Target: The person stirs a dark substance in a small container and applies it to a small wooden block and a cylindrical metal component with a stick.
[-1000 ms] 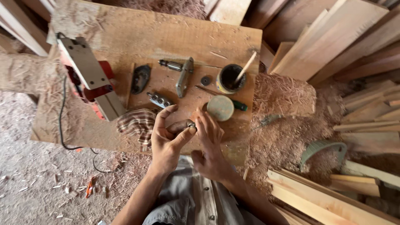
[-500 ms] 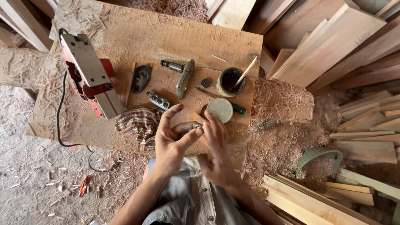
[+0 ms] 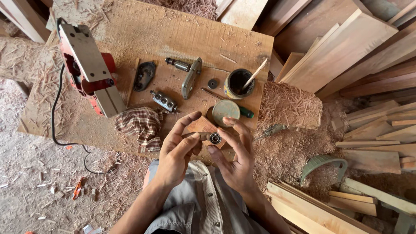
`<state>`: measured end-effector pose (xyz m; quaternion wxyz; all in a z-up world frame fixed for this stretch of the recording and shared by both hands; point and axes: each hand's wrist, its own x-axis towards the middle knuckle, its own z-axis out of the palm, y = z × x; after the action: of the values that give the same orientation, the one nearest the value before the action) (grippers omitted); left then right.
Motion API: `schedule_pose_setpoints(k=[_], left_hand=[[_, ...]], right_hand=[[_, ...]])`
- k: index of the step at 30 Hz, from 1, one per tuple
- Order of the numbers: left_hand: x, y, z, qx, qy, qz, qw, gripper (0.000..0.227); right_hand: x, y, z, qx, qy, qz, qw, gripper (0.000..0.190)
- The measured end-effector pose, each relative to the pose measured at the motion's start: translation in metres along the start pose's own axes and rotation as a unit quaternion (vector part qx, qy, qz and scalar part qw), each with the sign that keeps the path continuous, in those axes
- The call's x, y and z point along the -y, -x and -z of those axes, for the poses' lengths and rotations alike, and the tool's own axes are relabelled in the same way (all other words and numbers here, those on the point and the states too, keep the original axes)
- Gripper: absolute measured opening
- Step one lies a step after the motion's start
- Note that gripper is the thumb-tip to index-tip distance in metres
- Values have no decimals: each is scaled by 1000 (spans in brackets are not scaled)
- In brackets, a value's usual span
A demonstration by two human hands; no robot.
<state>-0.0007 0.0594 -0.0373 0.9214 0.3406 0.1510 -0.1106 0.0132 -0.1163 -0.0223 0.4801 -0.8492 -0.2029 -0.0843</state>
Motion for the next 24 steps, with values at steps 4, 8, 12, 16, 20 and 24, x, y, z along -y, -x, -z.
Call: schedule_pose_setpoints(k=[4,8,12,16,20,24], left_hand=[[0,0,-1,10,0,1,1000,55],[0,-2,-4,21,-12,-1,1000,59],[1,-3,-7,25,-16,17,999,67],[4,-7,-8,28,2,36,999,74],[9,-7,-7,26,51,62,996,74],[13,-6,-6,23,60,64,996,71]], right_hand=[[-1,-2,1,-11,-18,1,1000,42],[-5,-1,3,-14,-37,11,999,39],[-9,-1,5,-11,-45,-1,999,38],[-12,0,5,-22,9,40,999,39],[-11,0,4,-49,42,68,996,40],[-9,0,4,-63,48,78,994,37]])
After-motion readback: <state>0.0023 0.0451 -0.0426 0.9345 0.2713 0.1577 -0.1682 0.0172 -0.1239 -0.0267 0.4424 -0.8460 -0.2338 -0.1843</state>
